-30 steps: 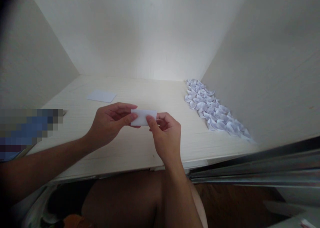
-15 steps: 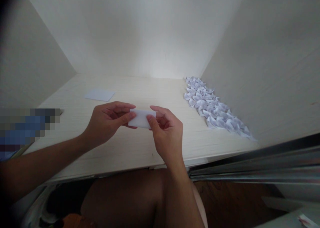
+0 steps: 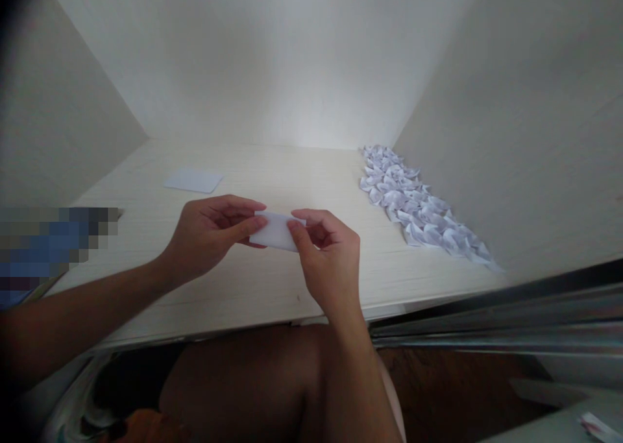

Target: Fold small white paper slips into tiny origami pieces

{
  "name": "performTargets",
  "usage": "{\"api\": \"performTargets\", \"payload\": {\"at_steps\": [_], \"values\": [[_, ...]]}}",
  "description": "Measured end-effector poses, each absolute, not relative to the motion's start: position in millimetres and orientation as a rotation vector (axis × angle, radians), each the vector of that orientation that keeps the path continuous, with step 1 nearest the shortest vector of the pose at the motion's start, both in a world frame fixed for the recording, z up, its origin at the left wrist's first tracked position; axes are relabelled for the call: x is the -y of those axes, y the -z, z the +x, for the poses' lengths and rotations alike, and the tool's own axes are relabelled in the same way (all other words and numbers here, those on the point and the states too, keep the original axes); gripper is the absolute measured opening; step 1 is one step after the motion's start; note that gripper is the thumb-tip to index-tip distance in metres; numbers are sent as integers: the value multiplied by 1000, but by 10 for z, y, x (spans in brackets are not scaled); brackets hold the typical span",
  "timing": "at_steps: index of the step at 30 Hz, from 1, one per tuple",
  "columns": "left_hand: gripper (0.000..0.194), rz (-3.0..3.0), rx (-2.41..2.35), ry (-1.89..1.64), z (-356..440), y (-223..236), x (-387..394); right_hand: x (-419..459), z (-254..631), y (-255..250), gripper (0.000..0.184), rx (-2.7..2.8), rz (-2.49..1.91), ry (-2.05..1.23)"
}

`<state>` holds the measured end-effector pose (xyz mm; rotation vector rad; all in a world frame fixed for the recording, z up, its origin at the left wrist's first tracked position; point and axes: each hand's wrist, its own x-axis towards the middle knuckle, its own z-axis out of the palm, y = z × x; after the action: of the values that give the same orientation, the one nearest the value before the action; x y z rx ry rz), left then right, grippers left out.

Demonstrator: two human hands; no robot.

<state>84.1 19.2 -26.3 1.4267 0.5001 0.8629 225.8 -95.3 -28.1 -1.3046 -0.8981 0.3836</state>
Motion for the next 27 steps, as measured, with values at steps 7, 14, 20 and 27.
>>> {"api": "performTargets", "payload": {"at_steps": [7,14,20,27], "values": [[25,1441,-512,-862,824,247,-184,968,2269,281,11,900,-1349,-368],[23,1480,-535,-839,814,254,-195,978,2297,296,11,929,-1390,-382],[25,1508,-559,-838,807,260,-194,992,2313,308,12,966,-1419,-376],[20,1563,-502,-737,799,250,-188,1031,2330,269,14,1162,-1564,-499]]}}
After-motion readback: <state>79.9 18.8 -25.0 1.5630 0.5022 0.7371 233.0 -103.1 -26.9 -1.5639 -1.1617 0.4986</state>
